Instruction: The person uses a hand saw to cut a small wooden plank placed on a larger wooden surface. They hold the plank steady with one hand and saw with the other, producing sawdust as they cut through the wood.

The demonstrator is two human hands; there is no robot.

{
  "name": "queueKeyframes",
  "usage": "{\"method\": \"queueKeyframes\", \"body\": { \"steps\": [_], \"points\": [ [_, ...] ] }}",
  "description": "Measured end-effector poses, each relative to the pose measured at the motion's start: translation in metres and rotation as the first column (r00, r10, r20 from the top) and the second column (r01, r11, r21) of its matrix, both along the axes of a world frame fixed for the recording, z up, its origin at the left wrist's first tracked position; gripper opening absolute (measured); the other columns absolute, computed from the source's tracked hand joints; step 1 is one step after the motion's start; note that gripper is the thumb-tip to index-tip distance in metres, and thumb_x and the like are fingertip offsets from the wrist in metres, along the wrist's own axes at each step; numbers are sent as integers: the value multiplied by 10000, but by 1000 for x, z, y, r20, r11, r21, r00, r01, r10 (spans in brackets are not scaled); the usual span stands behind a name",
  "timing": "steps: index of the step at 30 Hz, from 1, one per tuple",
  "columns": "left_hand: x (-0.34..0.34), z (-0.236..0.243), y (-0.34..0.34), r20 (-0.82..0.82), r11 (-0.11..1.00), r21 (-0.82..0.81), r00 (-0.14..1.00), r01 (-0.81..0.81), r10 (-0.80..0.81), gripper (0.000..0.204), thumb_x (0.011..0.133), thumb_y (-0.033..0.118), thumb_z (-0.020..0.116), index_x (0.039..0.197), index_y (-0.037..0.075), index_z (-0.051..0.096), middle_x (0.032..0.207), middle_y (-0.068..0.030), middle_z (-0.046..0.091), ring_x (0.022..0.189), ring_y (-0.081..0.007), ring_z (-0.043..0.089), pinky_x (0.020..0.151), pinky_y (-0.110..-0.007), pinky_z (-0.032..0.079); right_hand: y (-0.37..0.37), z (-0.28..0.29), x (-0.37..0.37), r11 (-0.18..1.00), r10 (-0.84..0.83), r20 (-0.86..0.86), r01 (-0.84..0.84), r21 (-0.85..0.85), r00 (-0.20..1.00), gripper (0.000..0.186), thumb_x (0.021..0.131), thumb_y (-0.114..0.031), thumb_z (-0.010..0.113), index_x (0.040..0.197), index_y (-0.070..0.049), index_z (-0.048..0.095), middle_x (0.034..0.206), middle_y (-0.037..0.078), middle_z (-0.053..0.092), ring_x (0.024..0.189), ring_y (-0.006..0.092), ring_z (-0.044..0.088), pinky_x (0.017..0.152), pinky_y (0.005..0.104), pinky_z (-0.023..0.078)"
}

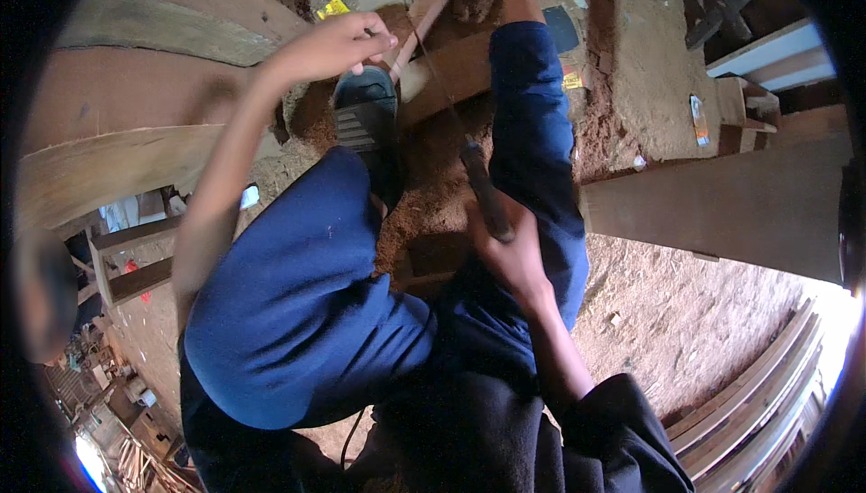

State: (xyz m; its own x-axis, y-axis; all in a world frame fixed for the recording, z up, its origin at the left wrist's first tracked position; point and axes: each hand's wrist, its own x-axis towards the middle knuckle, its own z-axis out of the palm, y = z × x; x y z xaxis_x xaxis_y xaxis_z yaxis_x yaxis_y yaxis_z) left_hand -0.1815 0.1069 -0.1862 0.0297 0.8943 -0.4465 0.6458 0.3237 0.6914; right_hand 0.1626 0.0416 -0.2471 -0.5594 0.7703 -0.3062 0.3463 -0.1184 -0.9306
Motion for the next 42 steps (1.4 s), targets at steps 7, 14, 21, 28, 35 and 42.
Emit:
{"method": "queueKeyframes", "body": {
  "steps": [7,14,21,28,35,42],
  "points": [
    [17,-170,13,-555,963,143,788,-226,268,603,849,508,625,1062,-55,595,1088,-238,656,1061,-400,617,897,-464,493,0,16,23,998,-23,69,26,-49,997,152,930,-141,615,955,9,621,739,12,569,722,68,483,648,260,428],
    [-14,-174,48,-573,937,-36,775,-349,266,575,820,441,651,1151,-29,631,1188,-263,622,1112,-394,608,948,-456,486,14,-16,-6,999,-11,-4,11,-46,1000,192,936,-174,604,832,-16,567,668,-23,479,646,58,418,563,260,371],
    [6,-166,58,-676,962,-70,722,-263,149,439,795,332,698,1092,10,681,1162,-214,654,1107,-361,623,928,-438,509,13,-10,-4,998,-26,26,27,-60,999,213,937,-184,605,820,-12,558,661,-21,460,639,60,402,554,265,362],
    [-2,-177,55,-723,959,-194,691,-208,4,409,790,259,692,1135,39,686,1216,-191,642,1125,-325,627,939,-456,506,7,-4,9,996,13,41,-10,-84,999,221,930,-185,610,804,-12,559,647,-19,442,636,62,397,553,269,360],
    [22,-157,42,-840,974,-223,502,29,-207,217,788,142,630,938,35,745,990,-170,714,950,-340,689,815,-418,552,-8,-13,5,1000,5,16,-5,-29,1000,228,912,-184,627,800,2,558,643,-3,463,639,68,408,554,278,371],
    [27,-148,22,-839,982,-178,511,64,-186,178,789,111,625,900,64,756,986,-149,720,951,-284,700,811,-388,558,-8,0,0,999,34,115,-32,-20,993,230,907,-185,631,791,-2,554,633,12,461,633,80,410,554,294,382]
  ]
}}
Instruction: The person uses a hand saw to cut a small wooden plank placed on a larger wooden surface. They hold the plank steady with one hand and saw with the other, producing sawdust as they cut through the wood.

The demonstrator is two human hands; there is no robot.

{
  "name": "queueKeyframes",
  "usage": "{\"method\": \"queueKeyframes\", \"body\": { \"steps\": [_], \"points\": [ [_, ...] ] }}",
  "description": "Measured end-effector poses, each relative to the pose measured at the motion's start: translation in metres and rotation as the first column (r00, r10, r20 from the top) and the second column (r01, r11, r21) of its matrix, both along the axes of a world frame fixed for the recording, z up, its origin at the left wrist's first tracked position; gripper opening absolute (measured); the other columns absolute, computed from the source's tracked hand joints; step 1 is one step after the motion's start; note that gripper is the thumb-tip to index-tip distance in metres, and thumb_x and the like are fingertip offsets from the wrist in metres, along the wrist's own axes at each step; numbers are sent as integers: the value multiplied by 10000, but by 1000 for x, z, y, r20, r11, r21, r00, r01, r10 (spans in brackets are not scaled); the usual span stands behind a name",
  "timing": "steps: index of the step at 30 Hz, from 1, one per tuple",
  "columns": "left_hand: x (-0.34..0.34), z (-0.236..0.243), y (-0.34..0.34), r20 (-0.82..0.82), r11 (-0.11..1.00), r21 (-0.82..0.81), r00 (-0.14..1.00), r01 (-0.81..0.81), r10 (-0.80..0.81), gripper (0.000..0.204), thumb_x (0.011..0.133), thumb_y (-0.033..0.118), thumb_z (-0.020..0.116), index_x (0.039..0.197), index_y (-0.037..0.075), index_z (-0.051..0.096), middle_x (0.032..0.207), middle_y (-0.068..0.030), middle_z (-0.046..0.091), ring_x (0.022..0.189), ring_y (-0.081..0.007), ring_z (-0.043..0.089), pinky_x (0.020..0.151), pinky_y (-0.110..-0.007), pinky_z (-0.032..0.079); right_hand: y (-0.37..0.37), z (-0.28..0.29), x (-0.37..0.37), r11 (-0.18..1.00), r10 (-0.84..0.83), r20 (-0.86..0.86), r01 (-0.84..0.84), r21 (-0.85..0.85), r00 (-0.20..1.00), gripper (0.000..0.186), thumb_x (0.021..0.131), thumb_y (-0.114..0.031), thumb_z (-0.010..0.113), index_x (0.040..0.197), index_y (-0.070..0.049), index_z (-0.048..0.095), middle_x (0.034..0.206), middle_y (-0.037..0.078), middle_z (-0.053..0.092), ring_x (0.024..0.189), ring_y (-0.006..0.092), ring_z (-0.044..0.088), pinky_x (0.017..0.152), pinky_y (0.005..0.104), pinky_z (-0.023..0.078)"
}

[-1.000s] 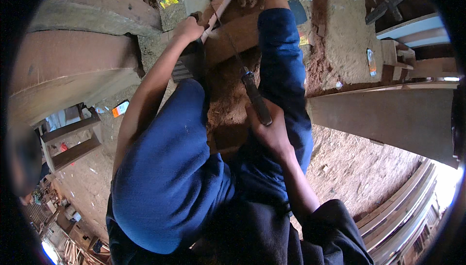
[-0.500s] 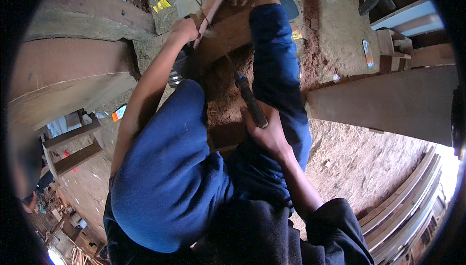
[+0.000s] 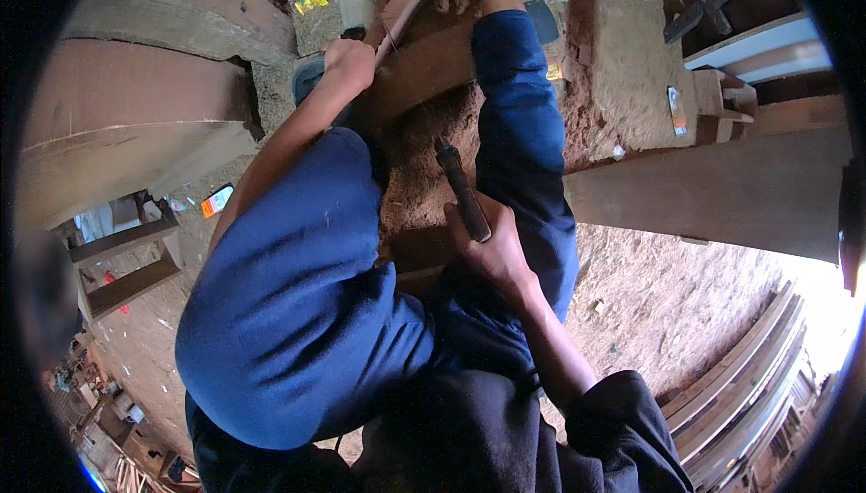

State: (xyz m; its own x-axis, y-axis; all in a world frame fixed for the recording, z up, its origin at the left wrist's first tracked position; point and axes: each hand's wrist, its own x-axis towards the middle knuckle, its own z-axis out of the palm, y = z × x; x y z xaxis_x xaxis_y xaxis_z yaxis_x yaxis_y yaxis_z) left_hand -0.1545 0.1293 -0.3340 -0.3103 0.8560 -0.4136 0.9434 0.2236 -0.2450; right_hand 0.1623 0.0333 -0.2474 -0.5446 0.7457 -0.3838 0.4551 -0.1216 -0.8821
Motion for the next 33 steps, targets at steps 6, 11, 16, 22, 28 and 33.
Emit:
{"method": "queueKeyframes", "body": {
  "steps": [6,11,16,22,28,33],
  "points": [
    [-6,-1,-1,63,1000,22,998,-6,5,179,788,105,619,899,55,751,983,-156,718,954,-279,700,814,-392,559,1,1,-3,999,27,41,-28,36,999,238,914,-199,626,793,-9,552,629,7,449,627,73,396,547,292,366],
    [-2,0,0,42,999,51,999,-14,12,189,785,147,638,899,38,742,975,-183,711,946,-307,695,809,-404,555,0,4,-6,1000,8,8,-8,24,1000,235,919,-201,623,801,-9,557,635,1,458,630,73,401,553,292,372],
    [-13,0,-2,190,939,277,970,-201,152,274,805,244,637,871,-7,724,898,-245,692,900,-369,685,783,-447,540,-1,8,2,999,-31,-79,33,26,996,209,928,-190,615,836,-5,584,638,-10,464,633,69,413,558,277,378],
    [-62,-2,-9,461,928,129,849,-350,256,452,868,396,521,1065,20,675,1044,-256,662,1004,-405,641,875,-476,511,-4,36,18,999,-3,9,3,-43,1000,164,936,-153,603,863,-6,590,655,-14,483,646,60,439,555,262,383],
    [-31,7,-26,356,786,490,910,-376,214,311,895,308,470,1004,129,700,949,-188,696,914,-413,654,820,-502,521,21,1,-2,995,-9,-42,5,-103,999,138,935,-124,588,872,-2,587,707,3,547,673,65,474,593,254,410],
    [-7,7,-33,291,604,762,957,-233,3,213,875,227,533,978,138,696,920,-107,707,892,-319,653,831,-426,478,8,30,17,997,-12,-51,8,-75,999,150,930,-101,584,1010,15,635,786,42,617,761,66,537,680,251,455]
  ]
}}
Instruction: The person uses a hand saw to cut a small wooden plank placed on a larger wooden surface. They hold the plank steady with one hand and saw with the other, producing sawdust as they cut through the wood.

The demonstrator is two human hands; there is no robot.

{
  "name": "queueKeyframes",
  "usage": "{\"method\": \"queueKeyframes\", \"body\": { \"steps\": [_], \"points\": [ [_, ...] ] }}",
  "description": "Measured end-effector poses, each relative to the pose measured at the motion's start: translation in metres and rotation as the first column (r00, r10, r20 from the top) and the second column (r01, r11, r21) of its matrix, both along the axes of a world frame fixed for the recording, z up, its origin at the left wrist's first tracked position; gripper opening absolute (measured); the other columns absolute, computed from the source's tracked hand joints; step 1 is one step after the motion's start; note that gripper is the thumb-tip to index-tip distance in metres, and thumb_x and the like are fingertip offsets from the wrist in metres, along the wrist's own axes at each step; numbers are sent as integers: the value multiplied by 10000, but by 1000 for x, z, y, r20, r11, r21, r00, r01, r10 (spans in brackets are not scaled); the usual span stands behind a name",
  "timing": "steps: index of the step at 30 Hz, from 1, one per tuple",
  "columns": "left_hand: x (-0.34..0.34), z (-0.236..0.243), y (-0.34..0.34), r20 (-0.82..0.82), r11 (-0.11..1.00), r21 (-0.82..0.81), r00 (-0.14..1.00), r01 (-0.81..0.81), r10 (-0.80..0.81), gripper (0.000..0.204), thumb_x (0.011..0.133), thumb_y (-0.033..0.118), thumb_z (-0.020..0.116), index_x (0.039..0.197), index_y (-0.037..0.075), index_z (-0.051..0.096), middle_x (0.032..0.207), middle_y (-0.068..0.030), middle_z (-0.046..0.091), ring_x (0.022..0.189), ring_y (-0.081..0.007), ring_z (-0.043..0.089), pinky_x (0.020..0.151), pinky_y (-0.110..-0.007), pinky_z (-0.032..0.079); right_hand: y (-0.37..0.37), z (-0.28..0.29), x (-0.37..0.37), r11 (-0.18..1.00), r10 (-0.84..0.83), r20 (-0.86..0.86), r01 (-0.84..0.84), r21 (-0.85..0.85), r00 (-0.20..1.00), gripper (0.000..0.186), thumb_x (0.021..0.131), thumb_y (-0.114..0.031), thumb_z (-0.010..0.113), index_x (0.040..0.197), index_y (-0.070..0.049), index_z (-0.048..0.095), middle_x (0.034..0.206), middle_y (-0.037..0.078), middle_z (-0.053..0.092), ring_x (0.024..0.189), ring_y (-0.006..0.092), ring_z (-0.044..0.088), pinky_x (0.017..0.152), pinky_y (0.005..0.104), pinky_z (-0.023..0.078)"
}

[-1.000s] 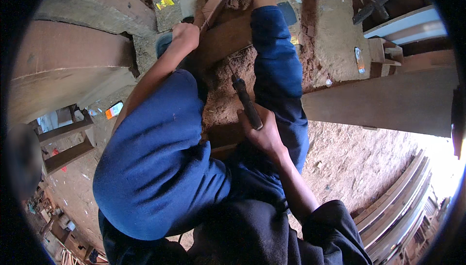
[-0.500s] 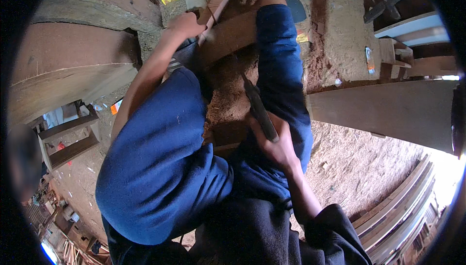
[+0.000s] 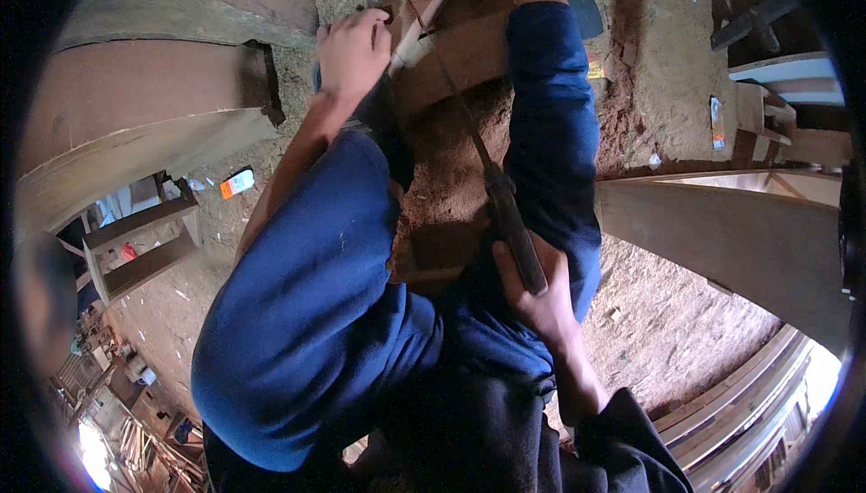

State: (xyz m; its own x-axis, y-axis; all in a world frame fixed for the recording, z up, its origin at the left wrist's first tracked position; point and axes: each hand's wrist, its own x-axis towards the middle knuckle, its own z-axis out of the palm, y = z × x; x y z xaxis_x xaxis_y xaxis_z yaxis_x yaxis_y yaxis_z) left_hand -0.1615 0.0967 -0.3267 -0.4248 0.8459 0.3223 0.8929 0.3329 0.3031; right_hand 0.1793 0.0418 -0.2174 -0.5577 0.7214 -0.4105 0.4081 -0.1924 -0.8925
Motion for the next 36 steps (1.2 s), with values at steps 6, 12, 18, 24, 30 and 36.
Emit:
{"method": "queueKeyframes", "body": {
  "steps": [6,12,18,24,30,36],
  "points": [
    [51,-34,-36,145,848,-255,886,464,-441,228,854,220,588,1043,100,632,840,-140,680,848,-334,656,774,-461,492,14,-27,-28,999,31,41,-30,-24,999,138,928,-124,605,945,11,625,736,36,578,710,71,499,626,270,432],
    [50,-35,-37,184,762,-362,842,538,-507,318,826,242,635,1093,70,618,774,-182,670,755,-374,675,676,-488,542,-2,-6,-5,1000,-12,13,12,-24,1000,135,911,-115,630,940,17,625,728,46,591,703,74,515,618,260,438],
    [62,-46,-26,161,657,-585,862,476,-481,167,792,186,640,872,56,709,798,-184,692,747,-346,697,676,-444,570,8,-22,-11,1000,29,44,-29,11,999,144,916,-110,625,982,17,636,769,52,622,734,68,542,650,256,459],
    [62,-61,-34,120,744,-490,880,455,-459,130,782,131,618,813,55,719,792,-180,696,738,-348,700,674,-434,572,11,-23,-5,999,15,13,-14,-47,1000,152,924,-118,600,985,14,644,773,25,614,721,65,531,654,242,450],
    [68,-30,-25,158,674,-604,893,426,-422,131,779,140,623,814,63,723,803,-180,698,752,-343,701,681,-436,569,-1,-23,2,1000,-13,4,13,-10,1000,158,929,-125,606,968,25,631,743,41,599,720,69,515,639,249,440],
    [53,-88,-22,104,668,-627,892,402,-439,137,775,155,630,822,71,727,811,-179,700,763,-339,701,694,-440,566,0,-42,1,999,-25,-25,24,-30,999,126,863,-86,631,933,18,625,776,130,634,692,146,549,655,330,470]
  ]
}}
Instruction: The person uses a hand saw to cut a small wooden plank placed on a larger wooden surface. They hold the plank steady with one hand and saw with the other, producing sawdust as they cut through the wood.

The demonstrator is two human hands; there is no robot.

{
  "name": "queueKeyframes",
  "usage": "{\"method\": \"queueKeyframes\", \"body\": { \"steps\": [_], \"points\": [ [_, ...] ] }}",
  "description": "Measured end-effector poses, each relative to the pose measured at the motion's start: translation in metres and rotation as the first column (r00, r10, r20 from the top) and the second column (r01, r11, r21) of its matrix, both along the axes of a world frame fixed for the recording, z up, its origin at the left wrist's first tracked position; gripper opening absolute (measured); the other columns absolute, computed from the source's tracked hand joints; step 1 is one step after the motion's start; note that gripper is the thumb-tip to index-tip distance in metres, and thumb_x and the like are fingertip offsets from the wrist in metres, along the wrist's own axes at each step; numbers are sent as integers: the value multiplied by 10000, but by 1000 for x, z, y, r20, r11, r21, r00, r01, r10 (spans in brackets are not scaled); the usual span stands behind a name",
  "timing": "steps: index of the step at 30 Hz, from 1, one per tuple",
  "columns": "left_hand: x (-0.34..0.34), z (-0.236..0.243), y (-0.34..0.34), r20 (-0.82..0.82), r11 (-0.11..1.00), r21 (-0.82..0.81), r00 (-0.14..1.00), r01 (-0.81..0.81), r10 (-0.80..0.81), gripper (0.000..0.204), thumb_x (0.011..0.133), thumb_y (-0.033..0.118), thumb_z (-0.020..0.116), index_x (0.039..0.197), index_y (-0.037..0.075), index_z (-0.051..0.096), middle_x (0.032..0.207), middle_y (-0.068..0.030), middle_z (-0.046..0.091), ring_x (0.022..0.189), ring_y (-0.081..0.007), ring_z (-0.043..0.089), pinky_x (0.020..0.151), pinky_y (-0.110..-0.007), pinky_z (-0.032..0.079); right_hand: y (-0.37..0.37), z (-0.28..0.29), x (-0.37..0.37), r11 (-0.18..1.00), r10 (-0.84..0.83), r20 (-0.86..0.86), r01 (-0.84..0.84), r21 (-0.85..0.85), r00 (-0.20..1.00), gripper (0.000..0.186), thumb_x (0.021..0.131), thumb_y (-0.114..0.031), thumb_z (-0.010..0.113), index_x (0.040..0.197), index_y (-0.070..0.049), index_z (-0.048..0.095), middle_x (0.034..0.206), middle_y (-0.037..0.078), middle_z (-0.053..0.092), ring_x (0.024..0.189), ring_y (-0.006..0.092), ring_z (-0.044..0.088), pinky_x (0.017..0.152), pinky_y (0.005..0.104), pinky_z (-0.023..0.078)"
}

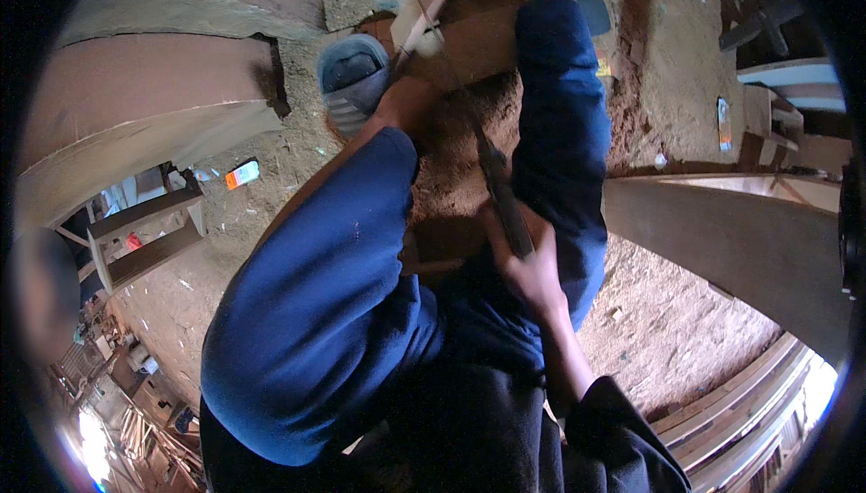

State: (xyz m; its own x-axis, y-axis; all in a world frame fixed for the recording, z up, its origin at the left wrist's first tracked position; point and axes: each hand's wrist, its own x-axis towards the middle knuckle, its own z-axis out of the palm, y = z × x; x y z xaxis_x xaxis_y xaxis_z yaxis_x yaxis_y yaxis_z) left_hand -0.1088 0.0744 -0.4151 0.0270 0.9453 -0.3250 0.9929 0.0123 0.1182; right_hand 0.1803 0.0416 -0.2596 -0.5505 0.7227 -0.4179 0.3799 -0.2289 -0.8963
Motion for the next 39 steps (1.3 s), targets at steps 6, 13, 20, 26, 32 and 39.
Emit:
{"method": "queueKeyframes", "body": {
  "steps": [6,13,20,26,32,39],
  "points": [
    [4,45,-2,79,997,-80,997,25,-19,161,800,184,631,851,59,718,812,-189,695,742,-347,695,679,-456,562,-4,32,4,999,5,73,-2,-41,997,140,905,-102,613,967,22,630,742,62,602,721,87,537,644,268,452],
    [-3,3,-7,3,990,-26,991,-137,137,198,773,233,643,833,66,732,833,-187,698,790,-356,694,750,-462,552,1,24,-7,1000,-16,-22,16,-17,1000,155,894,-98,614,984,27,631,763,121,625,734,119,576,664,300,475],
    [12,58,3,122,998,-32,991,-54,58,191,808,213,620,830,54,723,807,-189,689,766,-360,691,735,-463,553,0,30,-5,1000,7,56,-6,-18,998,181,927,-110,596,1029,33,638,752,26,590,708,67,509,649,235,443],
    [-6,39,-1,18,999,21,999,-35,35,214,835,221,598,827,47,722,813,-189,690,762,-356,693,731,-456,557,-20,35,5,998,-43,2,43,37,999,126,915,-92,602,939,31,621,664,32,549,672,67,489,611,258,436],
    [16,58,8,102,998,-54,994,-21,26,218,835,210,596,827,39,731,851,-185,704,786,-348,700,740,-457,560,2,13,8,999,14,19,-15,38,1000,104,921,-89,601,929,13,613,719,20,567,697,56,485,610,260,434],
    [5,27,11,35,999,-39,999,-7,8,191,828,196,604,839,54,730,851,-187,704,798,-352,701,721,-455,564,-18,30,9,992,-103,-45,106,71,994,142,915,-76,607,988,42,639,722,23,592,709,47,501,608,245,422]
  ]
}}
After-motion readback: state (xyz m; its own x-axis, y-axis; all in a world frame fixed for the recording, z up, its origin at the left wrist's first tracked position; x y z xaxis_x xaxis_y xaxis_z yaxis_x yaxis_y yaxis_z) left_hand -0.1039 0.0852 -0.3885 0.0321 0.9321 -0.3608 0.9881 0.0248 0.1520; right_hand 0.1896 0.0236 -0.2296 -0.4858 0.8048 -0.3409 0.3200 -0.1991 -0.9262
